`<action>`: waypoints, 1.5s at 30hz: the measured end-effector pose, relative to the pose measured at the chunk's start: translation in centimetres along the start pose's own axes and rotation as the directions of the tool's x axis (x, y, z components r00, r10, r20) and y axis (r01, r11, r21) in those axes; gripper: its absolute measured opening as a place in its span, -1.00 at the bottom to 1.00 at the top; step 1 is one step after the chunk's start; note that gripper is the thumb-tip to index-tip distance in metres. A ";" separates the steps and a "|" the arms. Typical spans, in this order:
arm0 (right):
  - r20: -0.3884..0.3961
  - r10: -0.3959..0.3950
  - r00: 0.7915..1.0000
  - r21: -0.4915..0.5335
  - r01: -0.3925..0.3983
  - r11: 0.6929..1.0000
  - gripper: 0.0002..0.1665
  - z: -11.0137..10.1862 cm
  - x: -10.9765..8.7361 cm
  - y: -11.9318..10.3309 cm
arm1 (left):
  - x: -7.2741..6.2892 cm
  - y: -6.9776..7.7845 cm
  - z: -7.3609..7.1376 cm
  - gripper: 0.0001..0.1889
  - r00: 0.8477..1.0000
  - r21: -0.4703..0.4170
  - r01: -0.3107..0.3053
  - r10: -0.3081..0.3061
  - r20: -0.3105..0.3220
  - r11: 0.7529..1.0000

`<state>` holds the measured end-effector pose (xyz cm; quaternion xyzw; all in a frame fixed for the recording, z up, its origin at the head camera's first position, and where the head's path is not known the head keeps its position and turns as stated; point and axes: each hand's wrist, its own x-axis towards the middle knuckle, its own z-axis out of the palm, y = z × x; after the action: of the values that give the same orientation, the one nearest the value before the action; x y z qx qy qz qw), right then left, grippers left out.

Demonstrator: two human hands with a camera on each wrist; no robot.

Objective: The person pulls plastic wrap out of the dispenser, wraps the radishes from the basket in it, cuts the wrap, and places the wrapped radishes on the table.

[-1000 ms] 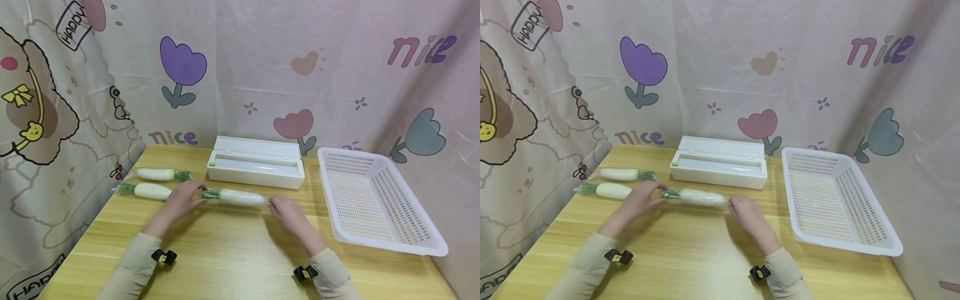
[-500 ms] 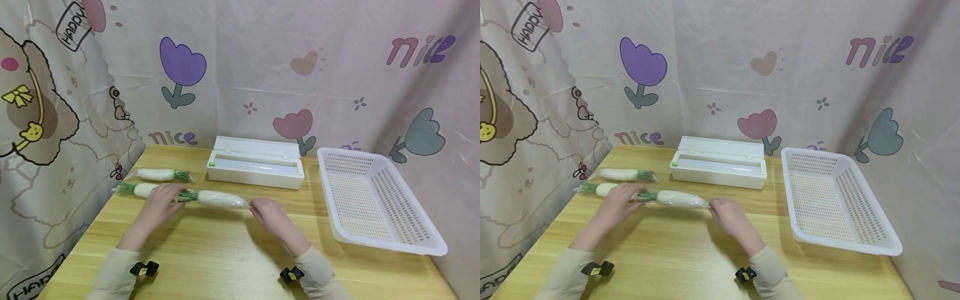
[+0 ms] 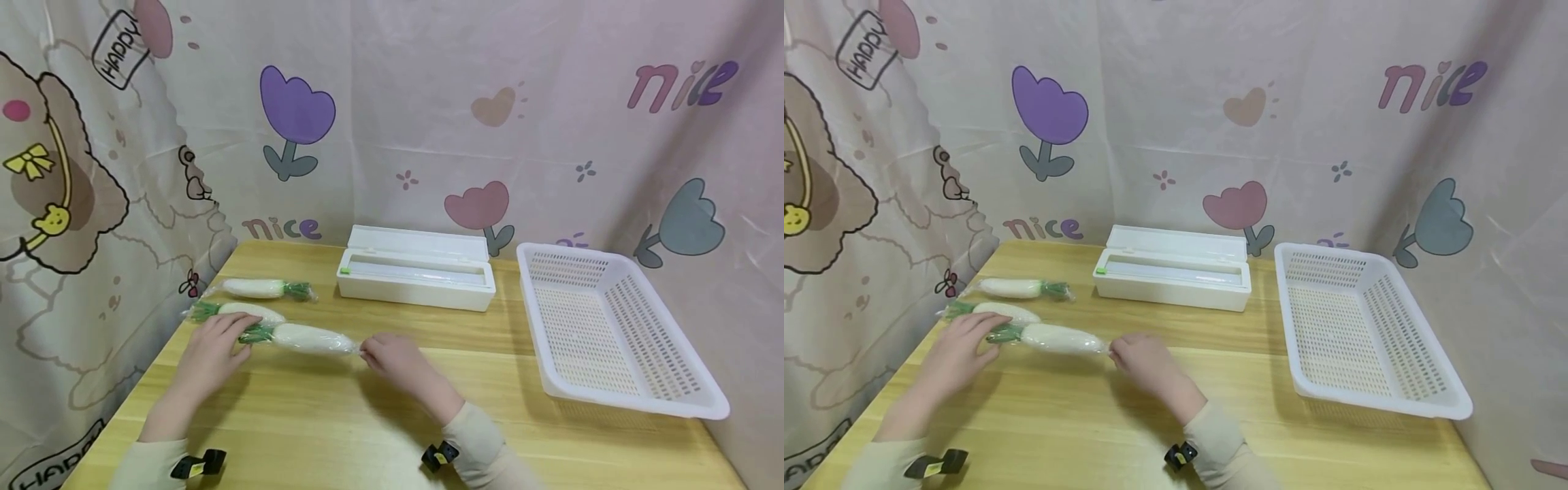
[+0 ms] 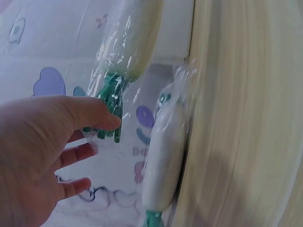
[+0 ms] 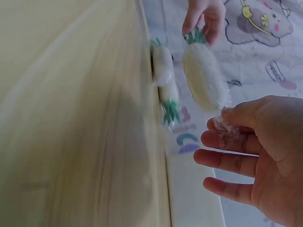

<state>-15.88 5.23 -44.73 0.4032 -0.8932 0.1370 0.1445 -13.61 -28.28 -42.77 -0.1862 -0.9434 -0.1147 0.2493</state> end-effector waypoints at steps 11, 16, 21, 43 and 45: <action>0.122 -0.012 0.992 -0.034 0.016 0.999 -0.80 1.7 3.2 -3.1 | -1.9 -2.7 -1.5 -0.52 0.990 0.060 0.129 -0.132 0.048 0.990; 0.170 0.003 0.985 -0.044 0.005 0.999 -0.79 2.9 4.7 -4.0 | -2.4 -4.2 -1.7 -0.54 0.981 0.087 0.157 -0.166 0.101 0.984; 0.217 0.019 0.976 -0.063 -0.006 0.998 -0.75 4.0 6.0 -4.7 | -3.0 -5.6 -1.5 -0.53 0.968 0.107 0.177 -0.193 0.163 0.978; 0.318 0.039 0.947 -0.097 -0.009 0.995 -0.50 6.4 7.2 -6.8 | -3.5 -8.7 -0.7 -0.57 0.915 0.224 0.282 -0.332 0.230 0.933; 0.318 0.052 0.947 -0.071 -0.031 0.997 -0.45 5.8 6.6 -6.2 | -3.2 -8.6 -0.8 -0.54 0.905 0.226 0.291 -0.344 0.250 0.930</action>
<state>-16.23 -5.29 -46.88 0.3962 -0.9171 0.0439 0.0080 -14.19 -37.28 -44.86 -0.0204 -0.9936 -0.0386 0.1046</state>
